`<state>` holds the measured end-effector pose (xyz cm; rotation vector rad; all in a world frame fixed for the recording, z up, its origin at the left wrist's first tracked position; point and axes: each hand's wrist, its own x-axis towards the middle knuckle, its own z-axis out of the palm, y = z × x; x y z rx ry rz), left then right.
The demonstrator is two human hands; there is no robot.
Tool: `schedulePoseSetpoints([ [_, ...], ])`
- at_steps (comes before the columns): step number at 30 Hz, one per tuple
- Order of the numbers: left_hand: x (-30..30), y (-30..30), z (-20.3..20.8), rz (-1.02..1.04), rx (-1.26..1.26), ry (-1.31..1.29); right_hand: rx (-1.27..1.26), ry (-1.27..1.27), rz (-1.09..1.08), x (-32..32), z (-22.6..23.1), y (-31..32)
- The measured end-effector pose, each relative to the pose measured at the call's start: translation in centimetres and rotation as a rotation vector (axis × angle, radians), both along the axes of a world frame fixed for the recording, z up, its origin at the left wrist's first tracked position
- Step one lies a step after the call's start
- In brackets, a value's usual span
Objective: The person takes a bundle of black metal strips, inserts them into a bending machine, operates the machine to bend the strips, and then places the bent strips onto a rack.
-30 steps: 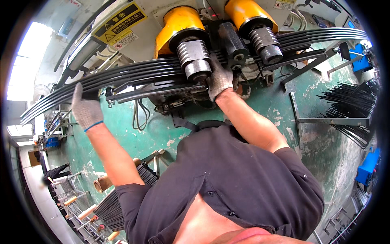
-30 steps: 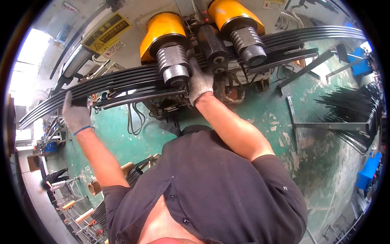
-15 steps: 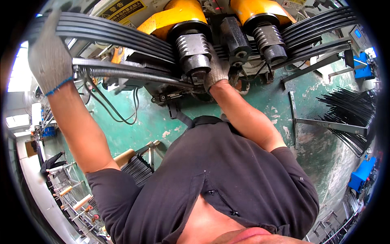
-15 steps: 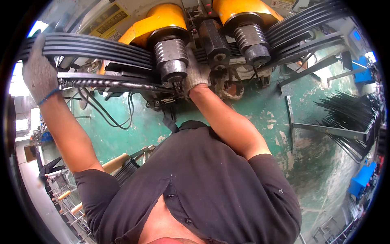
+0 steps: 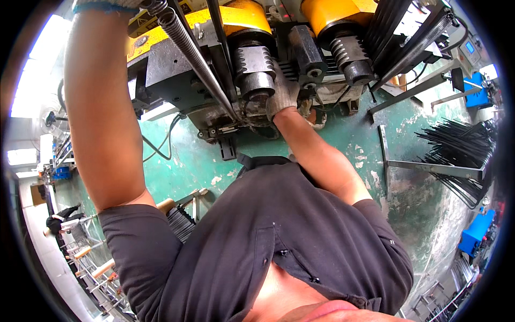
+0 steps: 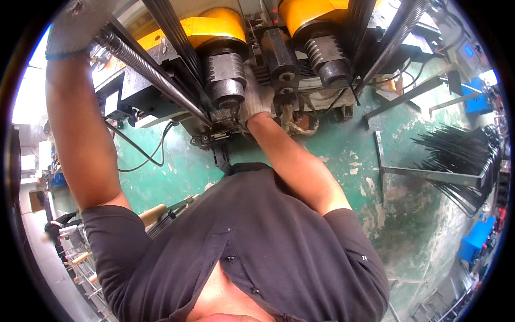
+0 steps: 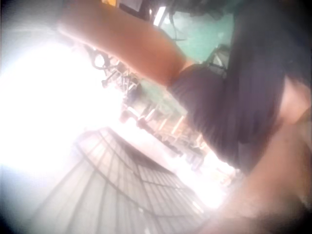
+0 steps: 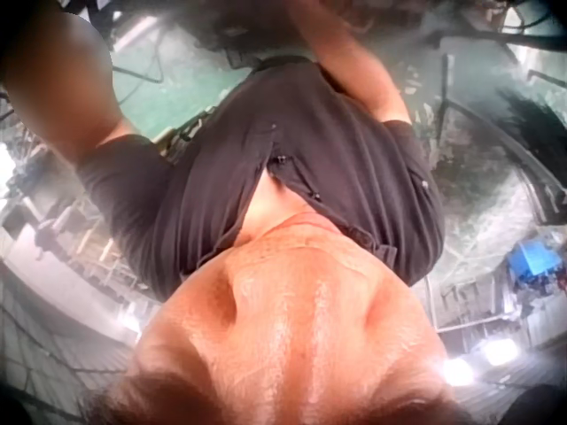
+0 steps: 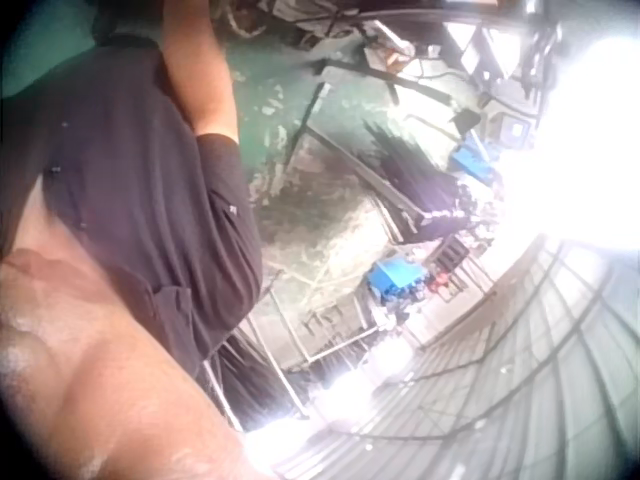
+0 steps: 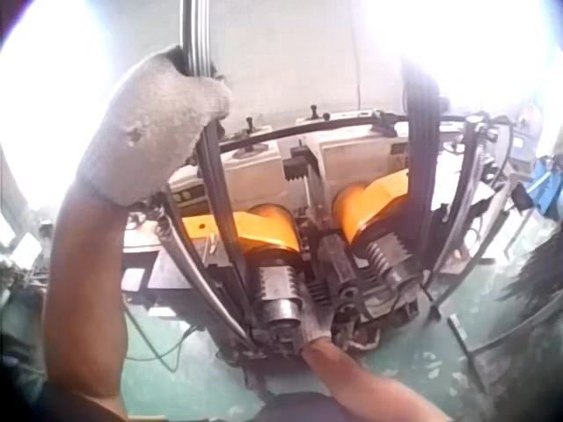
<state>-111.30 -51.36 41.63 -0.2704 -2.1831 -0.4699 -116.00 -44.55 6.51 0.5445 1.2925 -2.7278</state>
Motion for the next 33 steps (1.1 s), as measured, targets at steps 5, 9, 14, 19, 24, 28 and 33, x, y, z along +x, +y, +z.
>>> schedulePoseSetpoints([
  [5,0.5,-1.7,1.2,-0.215,0.034,-0.120,-0.056,0.031,0.062,0.5,0.3,-0.2],
  [9,0.8,-0.5,0.5,-0.056,-0.080,0.002,-0.161,0.218,0.231,-1.3,-4.1,-0.9],
  [14,-0.2,-1.5,0.2,-0.029,-0.148,0.040,0.076,0.314,0.329,-2.2,-6.4,-0.7],
  [19,0.8,-0.7,0.3,-0.022,-0.157,0.050,-0.110,0.201,0.301,-1.3,-4.7,-0.9],
  [24,0.7,-1.5,1.2,-0.100,-0.149,-0.048,-0.139,0.168,0.271,-1.7,-4.8,-0.7],
  [28,0.6,-1.7,1.4,-0.126,-0.002,-0.112,-0.160,0.203,0.311,-1.9,-4.9,-0.7],
  [33,0.5,-1.9,1.2,-0.147,-0.021,-0.066,-0.167,0.163,0.290,-1.2,-3.3,-0.8],
])
